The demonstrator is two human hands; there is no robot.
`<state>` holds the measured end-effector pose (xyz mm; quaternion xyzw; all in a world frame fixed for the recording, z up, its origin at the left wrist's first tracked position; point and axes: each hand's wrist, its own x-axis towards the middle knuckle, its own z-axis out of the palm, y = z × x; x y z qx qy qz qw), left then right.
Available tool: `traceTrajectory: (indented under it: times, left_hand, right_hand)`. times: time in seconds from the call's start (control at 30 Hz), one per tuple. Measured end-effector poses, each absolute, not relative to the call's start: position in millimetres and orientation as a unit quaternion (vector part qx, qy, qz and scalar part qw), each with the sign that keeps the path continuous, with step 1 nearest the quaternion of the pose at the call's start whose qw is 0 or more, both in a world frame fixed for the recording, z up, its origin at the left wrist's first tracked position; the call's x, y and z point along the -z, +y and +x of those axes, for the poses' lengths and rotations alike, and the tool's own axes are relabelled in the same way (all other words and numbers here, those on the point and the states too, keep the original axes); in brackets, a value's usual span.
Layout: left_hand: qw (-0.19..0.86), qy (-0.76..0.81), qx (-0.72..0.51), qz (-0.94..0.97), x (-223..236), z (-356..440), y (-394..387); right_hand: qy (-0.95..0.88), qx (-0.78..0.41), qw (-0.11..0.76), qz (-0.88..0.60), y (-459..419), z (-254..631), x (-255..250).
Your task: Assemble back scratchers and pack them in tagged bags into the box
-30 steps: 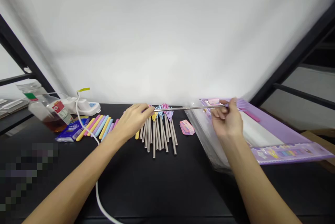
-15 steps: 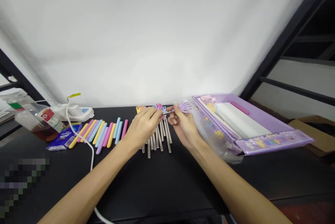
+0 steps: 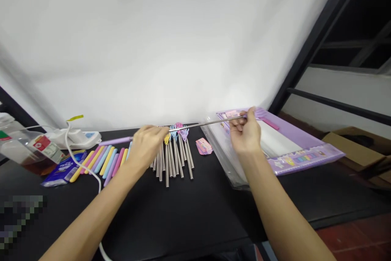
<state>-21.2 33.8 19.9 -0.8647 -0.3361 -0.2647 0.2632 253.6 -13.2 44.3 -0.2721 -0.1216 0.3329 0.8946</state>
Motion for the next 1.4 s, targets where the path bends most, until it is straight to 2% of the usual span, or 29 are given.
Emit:
traceTrajectory:
  times: [0.13,0.27,0.53,0.77,0.87,1.03,1.17,1.3,1.4]
  left_hand:
    - [0.27,-0.423,0.262,-0.824,-20.7,-47.7,47.7]
    - [0.265,-0.389,0.267,-0.841,-20.5,-46.7,51.7]
    - [0.247,-0.309,0.328,-0.858,-23.2,-7.1,23.3]
    - [0.261,-0.348,0.261,-0.861,-16.0,-52.1,45.3]
    - [0.287,-0.31,0.272,-0.865,-16.1,-43.7,44.2]
    - [0.29,-0.277,0.299,-0.866,-17.1,-0.4,20.6]
    - [0.251,-0.297,0.298,-0.872,-13.1,-3.7,18.5]
    - [0.225,-0.32,0.286,-0.875,-8.5,-16.1,23.7]
    - [0.167,-0.361,0.299,-0.868,-6.2,-17.7,22.5]
  right_hand:
    - [-0.101,-0.267,0.921,-0.265,-23.4,295.5,-51.2]
    - [-0.125,-0.24,0.919,-0.288,-26.6,307.5,-49.0]
    - [-0.201,-0.409,0.811,-0.367,-12.1,218.7,-27.0]
    - [-0.151,-0.306,0.867,-0.363,-13.5,261.8,-36.4]
    - [-0.173,-0.347,0.846,-0.367,-12.7,246.7,-32.0]
    - [-0.305,-0.519,0.725,-0.334,-15.3,167.6,-11.6]
    - [-0.322,-0.53,0.713,-0.328,-17.5,150.7,-4.5]
    - [-0.294,-0.526,0.722,-0.34,-16.1,167.2,-11.1]
    - [-0.308,-0.502,0.728,-0.351,-17.4,187.0,-23.0]
